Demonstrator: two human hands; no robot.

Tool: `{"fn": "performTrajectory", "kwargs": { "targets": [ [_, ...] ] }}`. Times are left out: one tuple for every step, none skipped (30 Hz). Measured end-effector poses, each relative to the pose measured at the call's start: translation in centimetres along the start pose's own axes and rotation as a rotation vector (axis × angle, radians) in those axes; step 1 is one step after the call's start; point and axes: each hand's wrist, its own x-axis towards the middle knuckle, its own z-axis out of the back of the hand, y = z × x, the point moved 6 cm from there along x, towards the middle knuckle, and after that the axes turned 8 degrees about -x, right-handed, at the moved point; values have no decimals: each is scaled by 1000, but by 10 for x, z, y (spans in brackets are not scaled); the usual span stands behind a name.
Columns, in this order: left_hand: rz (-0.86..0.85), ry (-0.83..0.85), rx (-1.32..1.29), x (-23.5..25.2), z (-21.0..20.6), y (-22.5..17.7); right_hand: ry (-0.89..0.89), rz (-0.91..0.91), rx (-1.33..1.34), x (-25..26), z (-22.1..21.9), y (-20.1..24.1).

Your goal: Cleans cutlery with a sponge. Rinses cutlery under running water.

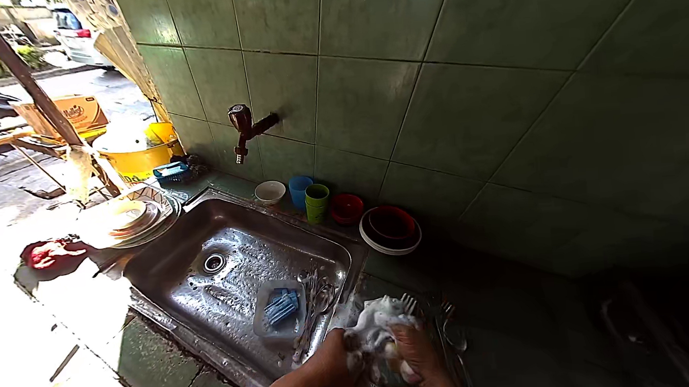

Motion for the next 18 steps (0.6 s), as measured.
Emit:
{"fn": "performTrajectory", "kwargs": {
  "targets": [
    [-24,34,-36,-3,1,7,-44,40,-16,3,6,2],
    [-56,47,-76,-5,4,13,-37,74,-49,6,11,4],
    [-82,22,-103,-6,9,17,13,87,-96,8,14,4],
    [-98,-37,-107,-6,16,19,83,93,-156,8,16,5],
    [-106,-130,-92,-5,26,20,153,98,-225,9,18,6],
    [-113,-241,-64,-4,39,19,197,106,-291,9,22,8],
    [-113,-354,-9,-1,56,19,202,125,-334,8,31,11],
    [-91,-457,73,4,75,22,172,149,-349,6,42,14],
    [-37,-534,165,9,93,28,131,164,-342,3,55,18],
    [29,-573,234,13,107,35,78,172,-325,-1,67,22],
    [96,-580,301,18,115,41,22,179,-306,-5,80,25],
    [152,-557,394,21,116,42,-27,178,-289,-8,92,28],
    [189,-513,514,23,111,39,-68,169,-272,-12,103,29],
    [179,-471,637,25,102,31,-100,159,-263,-15,113,29],
    [117,-456,747,29,90,22,-130,150,-255,-18,122,29],
    [16,-458,808,34,76,14,-159,139,-251,-19,128,28],
    [-109,-447,830,38,57,4,-186,130,-270,-18,133,25],
    [-210,-391,833,43,35,-4,-198,119,-304,-16,137,20]
  ]
}}
